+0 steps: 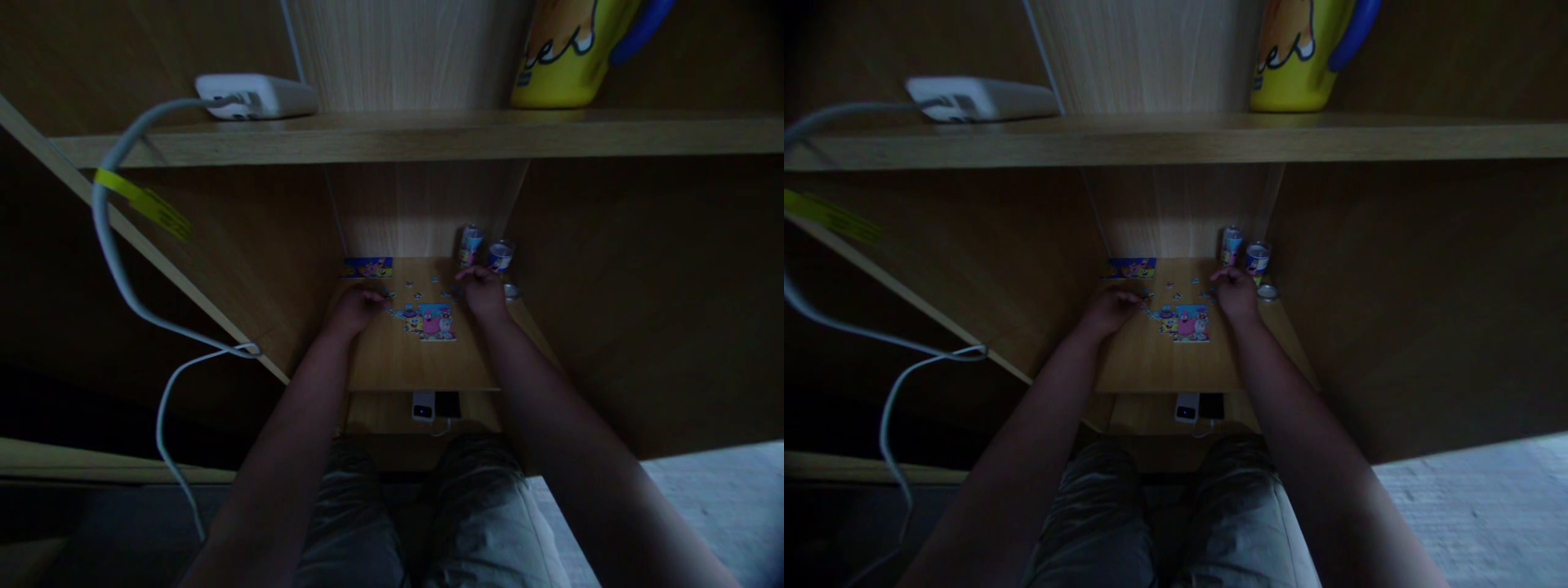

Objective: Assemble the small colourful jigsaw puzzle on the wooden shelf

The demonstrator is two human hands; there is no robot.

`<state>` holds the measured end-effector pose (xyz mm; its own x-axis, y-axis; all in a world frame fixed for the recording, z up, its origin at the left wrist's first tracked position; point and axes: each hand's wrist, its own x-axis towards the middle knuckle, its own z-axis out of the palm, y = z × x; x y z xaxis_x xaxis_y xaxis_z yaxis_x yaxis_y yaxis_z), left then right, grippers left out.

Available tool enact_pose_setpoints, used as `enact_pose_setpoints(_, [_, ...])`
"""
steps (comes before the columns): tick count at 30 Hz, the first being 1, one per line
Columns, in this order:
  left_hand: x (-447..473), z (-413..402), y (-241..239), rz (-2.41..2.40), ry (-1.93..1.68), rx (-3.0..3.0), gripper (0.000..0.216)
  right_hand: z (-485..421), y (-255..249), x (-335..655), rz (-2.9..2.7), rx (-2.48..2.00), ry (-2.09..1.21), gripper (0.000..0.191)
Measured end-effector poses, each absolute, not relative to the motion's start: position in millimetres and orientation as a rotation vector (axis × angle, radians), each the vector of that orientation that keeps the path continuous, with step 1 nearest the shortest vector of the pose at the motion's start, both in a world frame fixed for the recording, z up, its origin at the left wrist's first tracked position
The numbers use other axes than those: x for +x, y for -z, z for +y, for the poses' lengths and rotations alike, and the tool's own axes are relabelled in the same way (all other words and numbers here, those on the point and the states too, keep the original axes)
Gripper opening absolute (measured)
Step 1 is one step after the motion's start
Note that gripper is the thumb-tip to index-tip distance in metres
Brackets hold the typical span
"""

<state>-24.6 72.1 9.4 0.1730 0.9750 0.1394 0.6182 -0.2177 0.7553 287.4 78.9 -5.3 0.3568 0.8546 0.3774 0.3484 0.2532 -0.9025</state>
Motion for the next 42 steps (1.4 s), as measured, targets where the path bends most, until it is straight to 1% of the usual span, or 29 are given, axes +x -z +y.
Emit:
enact_pose_setpoints(3, [-25.3,72.3,-7.7,1.466,-0.818,1.882,0.006,78.5,4.7,286.5,-1.223,-1.32,-0.512,0.02])
enact_pose_setpoints(7, [-26.9,74.5,-4.5,1.503,-0.831,1.897,0.011,76.3,2.4,284.6,-1.257,-1.317,-0.496,0.019])
enact_pose_setpoints(11, [-27.5,75.9,-1.9,1.492,-0.84,1.904,0.012,73.0,0.7,281.4,-1.32,-1.321,-0.484,0.023])
enact_pose_setpoints(15, [-24.0,75.6,-1.3,1.378,-0.919,1.801,0.009,70.2,1.0,275.7,-1.437,-1.251,-0.44,0.025])
enact_pose_setpoints(18, [-19.4,74.4,-2.6,1.252,-1.015,1.766,0.013,67.4,2.0,268.9,-1.564,-1.158,-0.417,0.023])
enact_pose_setpoints(22, [-12.6,71.3,-4.3,1.152,-1.063,1.753,0.018,61.9,4.6,257.4,-1.707,-1.055,-0.497,0.021])
enact_pose_setpoints(28, [-1.8,66.5,-2.4,1.01,-1.026,1.805,0.024,55.3,6.8,244.6,-1.801,-0.982,-0.649,0.02])
enact_pose_setpoints(32, [4.1,65.0,-0.4,0.931,-1.016,1.815,0.027,54.5,7.0,241.6,-1.835,-0.957,-0.755,0.023])
enact_pose_setpoints(35, [6.1,64.8,-0.2,0.924,-1.015,1.827,0.025,56.4,8.9,241.0,-1.837,-0.955,-0.796,0.025])
enact_pose_setpoints(37, [6.1,65.2,-0.4,0.965,-1.036,1.86,0.02,59.0,10.8,241.5,-1.828,-0.979,-0.78,0.023])
enact_pose_setpoints(40, [4.0,66.9,-0.2,1.087,-1.103,1.969,0.009,63.4,13.8,242.6,-1.794,-1.057,-0.704,0.013])
enact_pose_setpoints(42, [2.0,68.7,0.5,1.146,-1.116,2.068,0.007,65.7,15.8,242.8,-1.772,-1.101,-0.658,0.007])
